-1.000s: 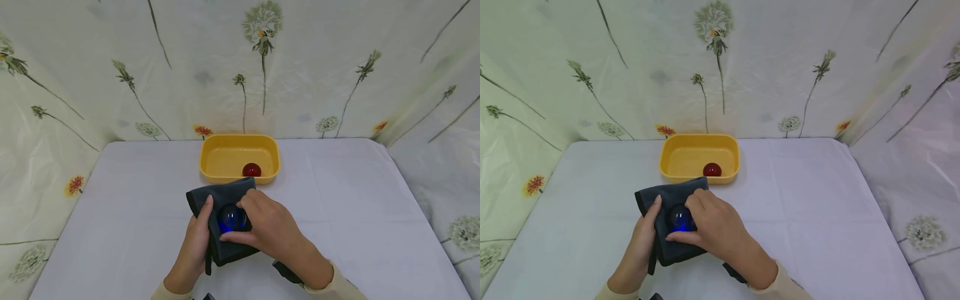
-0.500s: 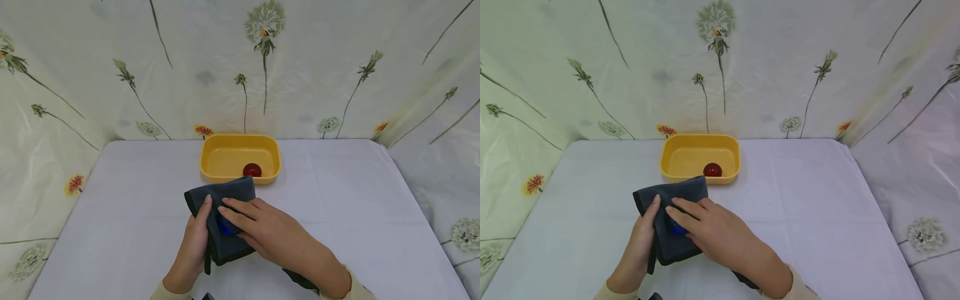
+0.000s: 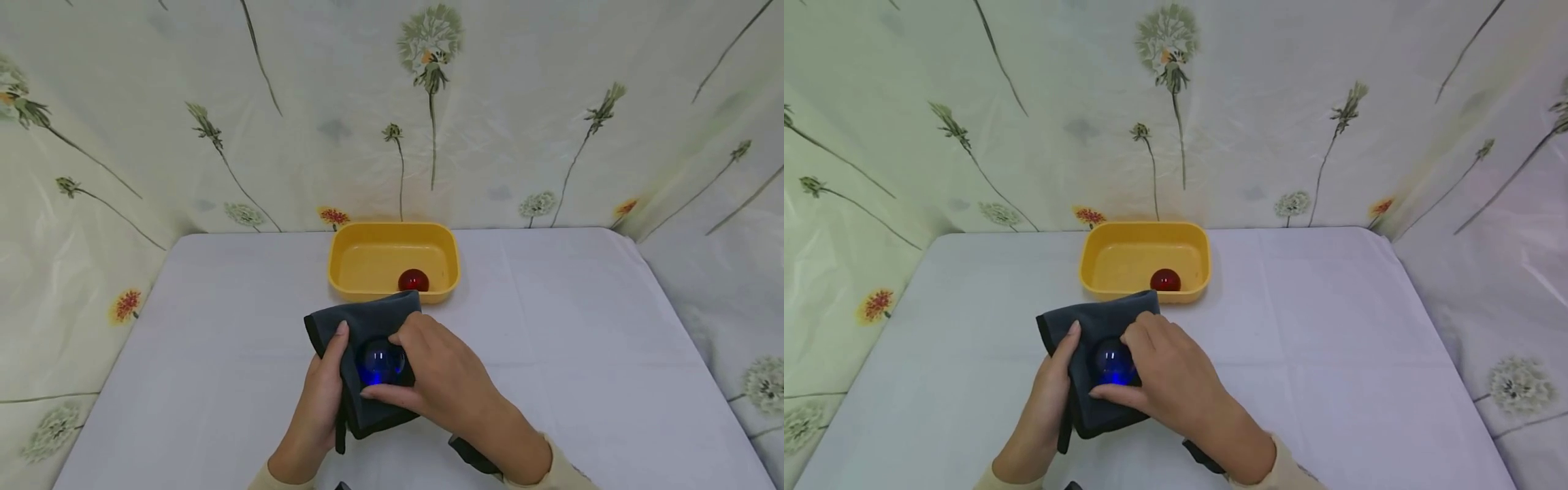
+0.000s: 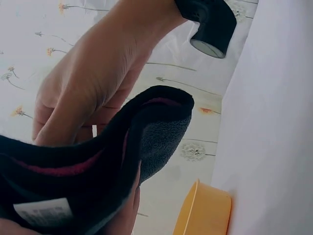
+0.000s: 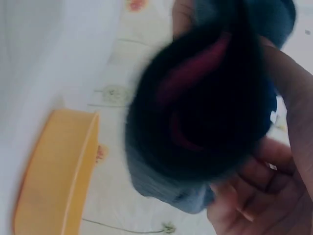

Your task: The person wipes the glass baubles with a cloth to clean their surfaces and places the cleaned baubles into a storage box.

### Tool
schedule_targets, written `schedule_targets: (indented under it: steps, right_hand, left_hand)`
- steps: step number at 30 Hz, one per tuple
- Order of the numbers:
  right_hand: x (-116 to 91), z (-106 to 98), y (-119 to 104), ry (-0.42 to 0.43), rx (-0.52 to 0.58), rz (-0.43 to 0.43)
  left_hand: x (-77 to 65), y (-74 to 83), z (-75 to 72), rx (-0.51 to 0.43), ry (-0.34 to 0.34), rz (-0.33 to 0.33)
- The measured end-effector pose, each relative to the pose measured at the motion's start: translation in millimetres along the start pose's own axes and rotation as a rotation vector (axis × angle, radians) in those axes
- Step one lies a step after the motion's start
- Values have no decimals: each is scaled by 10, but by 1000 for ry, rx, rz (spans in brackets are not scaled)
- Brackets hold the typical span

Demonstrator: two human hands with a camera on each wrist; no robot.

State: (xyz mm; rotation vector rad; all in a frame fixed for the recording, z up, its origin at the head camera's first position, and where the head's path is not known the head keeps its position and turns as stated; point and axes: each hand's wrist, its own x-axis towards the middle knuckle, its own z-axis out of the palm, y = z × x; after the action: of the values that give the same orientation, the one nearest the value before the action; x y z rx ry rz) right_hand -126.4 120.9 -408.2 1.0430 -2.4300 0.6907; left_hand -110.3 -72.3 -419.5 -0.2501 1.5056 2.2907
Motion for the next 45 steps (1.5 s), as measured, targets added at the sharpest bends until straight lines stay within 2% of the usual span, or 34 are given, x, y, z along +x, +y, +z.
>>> schedule_targets:
  steps: [3,9,12,17,22,24,26,32,36,40,45]
  right_hand:
    - [-11,23,5,-8,7,32]
    - [-33,-111,42,-258,148,39]
    - [-30,-167,54,-309,200,20]
    - [-17,-141,57,-249,209,39]
    - [-13,-24,48,-97,75,67]
    - [-12,7,45,-60,28,73]
    - [-14,14,47,-63,29,79]
    - [-35,-84,73,-220,181,52]
    - [-34,-131,94,-260,219,14]
    - [-17,-114,89,-217,208,25]
    - [7,-23,46,-50,64,22]
  left_hand:
    - [-6,-1,-1,22,10,-6]
    - [-4,-1,-27,46,44,14]
    - [-3,3,-34,36,48,15]
    - [-2,-6,-17,0,30,9]
    - [8,-22,25,3,12,-11]
    - [12,-25,32,13,15,-15]
    - [14,-22,31,22,24,-15]
    - [19,-1,-10,49,44,17]
    - [19,3,-13,23,41,14]
    - [18,-14,-1,-9,21,8]
    - [11,-28,14,-3,10,3]
